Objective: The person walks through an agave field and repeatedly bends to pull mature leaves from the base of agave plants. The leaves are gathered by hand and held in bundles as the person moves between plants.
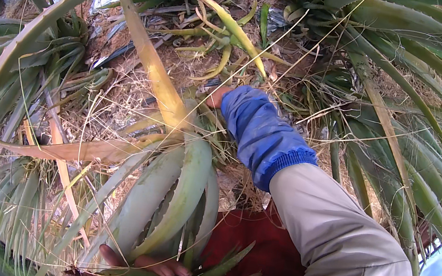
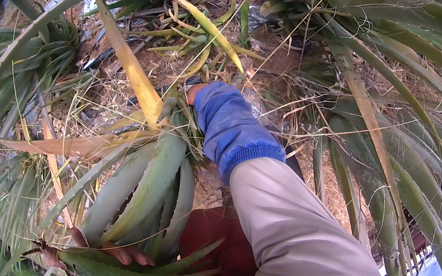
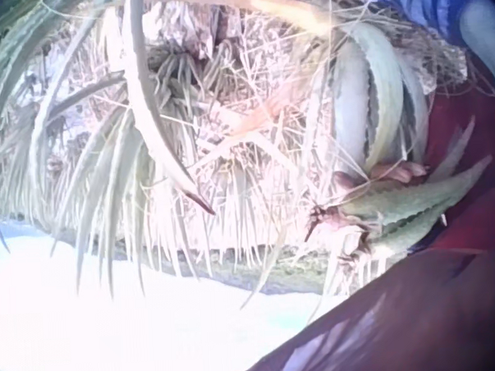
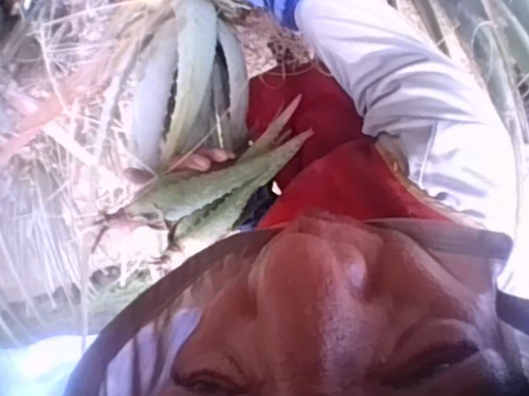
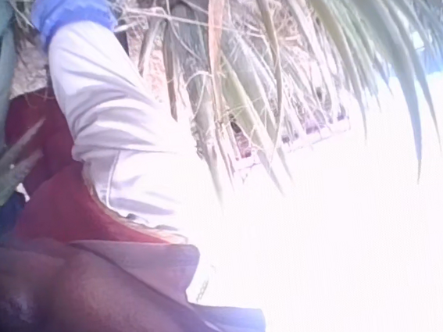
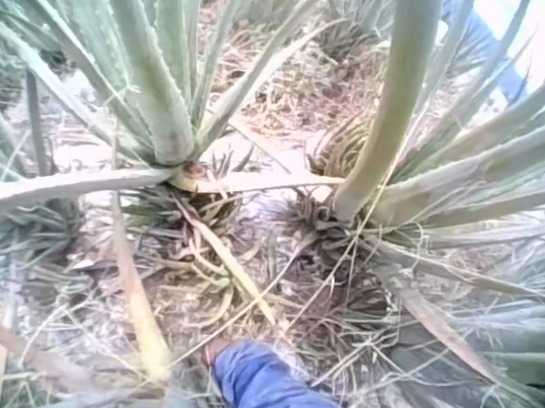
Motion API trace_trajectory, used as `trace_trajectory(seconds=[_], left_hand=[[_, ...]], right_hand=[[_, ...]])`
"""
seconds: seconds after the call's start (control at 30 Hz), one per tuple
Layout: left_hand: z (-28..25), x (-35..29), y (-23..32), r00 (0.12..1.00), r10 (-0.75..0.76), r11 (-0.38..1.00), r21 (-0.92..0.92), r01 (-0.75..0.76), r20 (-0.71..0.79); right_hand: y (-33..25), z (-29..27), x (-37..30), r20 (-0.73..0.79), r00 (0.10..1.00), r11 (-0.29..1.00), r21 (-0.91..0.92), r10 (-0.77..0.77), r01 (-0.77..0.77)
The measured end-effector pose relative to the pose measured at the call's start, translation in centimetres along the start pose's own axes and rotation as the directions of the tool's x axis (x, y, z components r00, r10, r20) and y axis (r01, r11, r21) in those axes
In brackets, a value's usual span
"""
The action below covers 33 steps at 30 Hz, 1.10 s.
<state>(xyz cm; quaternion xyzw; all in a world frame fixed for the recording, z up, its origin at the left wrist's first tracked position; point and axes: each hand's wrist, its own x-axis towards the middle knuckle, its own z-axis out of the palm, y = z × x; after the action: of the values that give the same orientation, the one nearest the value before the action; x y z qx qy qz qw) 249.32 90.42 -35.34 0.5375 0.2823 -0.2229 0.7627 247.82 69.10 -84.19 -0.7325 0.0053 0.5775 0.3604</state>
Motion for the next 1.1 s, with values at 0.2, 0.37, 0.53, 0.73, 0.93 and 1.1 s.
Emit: trace_trajectory(seconds=[0.2, 0.37, 0.53, 0.73, 0.93, 1.1], left_hand=[[-0.4, -0.8, 0.2, 0.966, -0.185, 0.983, -0.019, 0.185, -0.181], [0.2, -0.5, 1.1, 0.967, -0.19, 0.972, 0.103, 0.209, -0.167], [-2.8, -0.2, -1.0, 0.984, -0.014, 0.98, 0.197, -0.022, 0.178], [-6.0, 0.6, -0.7, 0.927, -0.121, 0.985, -0.072, 0.156, 0.356], [-6.0, 0.7, -1.7, 0.944, -0.094, 0.993, -0.042, 0.113, 0.316], [-6.6, 0.4, -2.8, 0.946, -0.069, 0.996, -0.038, 0.086, 0.317]], right_hand=[[1.8, 1.9, 3.6, -0.025, 0.995, 0.992, -0.087, -0.092, 0.089], [1.7, 1.1, 2.6, -0.013, 1.0, 0.997, -0.081, -0.012, 0.011], [0.8, 1.7, 2.7, -0.002, 1.0, 0.998, -0.06, 0.014, -0.014], [0.8, 2.3, 2.1, 0.003, 0.998, 0.996, -0.053, 0.065, -0.065], [0.8, 3.0, 0.9, -0.015, 0.995, 0.994, -0.048, 0.097, -0.098], [0.5, 3.8, 0.1, -0.045, 0.992, 0.993, -0.013, 0.119, -0.12]])
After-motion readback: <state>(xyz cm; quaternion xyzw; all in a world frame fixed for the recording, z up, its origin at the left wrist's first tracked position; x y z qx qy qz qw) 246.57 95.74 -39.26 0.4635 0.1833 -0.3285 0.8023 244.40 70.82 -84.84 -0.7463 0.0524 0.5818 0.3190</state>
